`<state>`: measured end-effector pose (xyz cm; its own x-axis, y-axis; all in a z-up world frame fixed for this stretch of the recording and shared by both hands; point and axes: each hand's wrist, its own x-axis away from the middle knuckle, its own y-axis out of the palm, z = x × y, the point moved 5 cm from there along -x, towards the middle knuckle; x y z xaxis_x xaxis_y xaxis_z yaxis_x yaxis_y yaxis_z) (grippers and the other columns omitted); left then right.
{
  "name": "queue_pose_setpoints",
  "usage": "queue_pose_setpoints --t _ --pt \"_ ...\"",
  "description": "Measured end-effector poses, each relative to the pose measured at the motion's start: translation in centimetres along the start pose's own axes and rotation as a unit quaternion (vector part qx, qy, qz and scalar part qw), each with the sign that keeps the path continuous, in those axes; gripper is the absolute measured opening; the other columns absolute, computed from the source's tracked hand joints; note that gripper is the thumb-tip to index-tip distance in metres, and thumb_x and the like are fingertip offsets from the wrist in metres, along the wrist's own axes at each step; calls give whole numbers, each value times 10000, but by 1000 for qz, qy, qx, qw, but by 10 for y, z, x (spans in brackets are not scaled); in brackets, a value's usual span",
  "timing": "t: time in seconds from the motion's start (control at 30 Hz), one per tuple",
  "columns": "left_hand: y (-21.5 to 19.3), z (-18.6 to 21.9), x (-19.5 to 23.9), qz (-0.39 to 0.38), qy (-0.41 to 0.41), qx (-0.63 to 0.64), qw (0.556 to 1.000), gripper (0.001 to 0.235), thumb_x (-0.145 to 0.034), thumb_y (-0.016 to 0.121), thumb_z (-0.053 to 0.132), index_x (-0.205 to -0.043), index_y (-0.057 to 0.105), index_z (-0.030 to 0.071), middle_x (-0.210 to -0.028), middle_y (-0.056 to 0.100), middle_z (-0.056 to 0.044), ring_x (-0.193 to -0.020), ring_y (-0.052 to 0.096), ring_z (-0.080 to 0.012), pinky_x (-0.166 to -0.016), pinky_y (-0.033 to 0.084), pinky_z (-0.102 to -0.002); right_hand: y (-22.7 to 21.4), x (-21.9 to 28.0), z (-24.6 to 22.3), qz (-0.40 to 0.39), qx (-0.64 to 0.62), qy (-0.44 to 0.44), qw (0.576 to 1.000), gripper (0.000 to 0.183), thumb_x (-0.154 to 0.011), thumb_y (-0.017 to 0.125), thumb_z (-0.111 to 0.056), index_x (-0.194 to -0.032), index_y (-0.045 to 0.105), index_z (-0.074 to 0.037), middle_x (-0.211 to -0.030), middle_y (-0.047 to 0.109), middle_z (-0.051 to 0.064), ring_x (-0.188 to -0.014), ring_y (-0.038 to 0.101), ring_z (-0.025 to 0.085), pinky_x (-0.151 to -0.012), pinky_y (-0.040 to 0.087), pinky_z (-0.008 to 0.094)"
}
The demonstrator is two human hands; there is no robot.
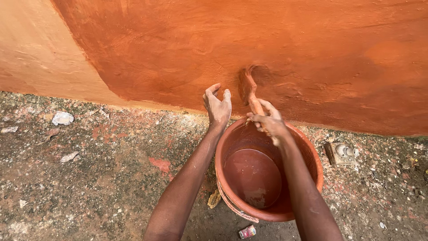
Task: The person paints a wall with reddish-brown paint using a wide brush. They repeatedly dip the brush into a bucket of paint and apply it in broad strokes, covering a large section of the wall.
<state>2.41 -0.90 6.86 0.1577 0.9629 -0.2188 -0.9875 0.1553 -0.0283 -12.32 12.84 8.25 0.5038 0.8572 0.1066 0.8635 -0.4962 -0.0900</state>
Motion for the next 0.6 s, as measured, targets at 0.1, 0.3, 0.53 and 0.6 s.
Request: queue_pose_setpoints --t 0.1,0.3,0.53,0.6 --pt "-1 -3 -1 7 3 6 1000 479 -944 636 232 -1352 475 41 -1369 429 -170 -1310 448 -297 -1119 363 -478 -32 10 -8 38 25 -9 999 635 -803 750 -33 -1401 551 -119 -978 769 113 -582 605 66 -431 466 186" --pt "-5 -12 -6 25 23 2 999 470 -948 648 248 -1336 495 31 -1354 475 -174 -1299 476 -305 -1120 374 -480 -116 13 8 241 -135 -17 961 377 -916 767 -37 -1252 596 -66 -809 654 74 -491 531 80 -356 405 211" --pt "3 -12 -3 22 -12 8 1000 456 -936 638 220 -1326 497 30 -1344 465 -179 -1285 481 -297 -1095 394 -472 -66 -2 18 258 -221 -26 940 654 -849 653 87 -1351 301 -140 -978 688 161 -541 578 110 -359 446 211" --pt "10 -11 1 18 -18 2 1000 450 -924 646 209 -1317 510 37 -1338 478 -172 -1279 491 -292 -1098 394 -469 -37 -5 6 162 -145 -69 974 662 -846 620 114 -1418 367 -102 -1117 704 191 -652 643 100 -430 501 204"
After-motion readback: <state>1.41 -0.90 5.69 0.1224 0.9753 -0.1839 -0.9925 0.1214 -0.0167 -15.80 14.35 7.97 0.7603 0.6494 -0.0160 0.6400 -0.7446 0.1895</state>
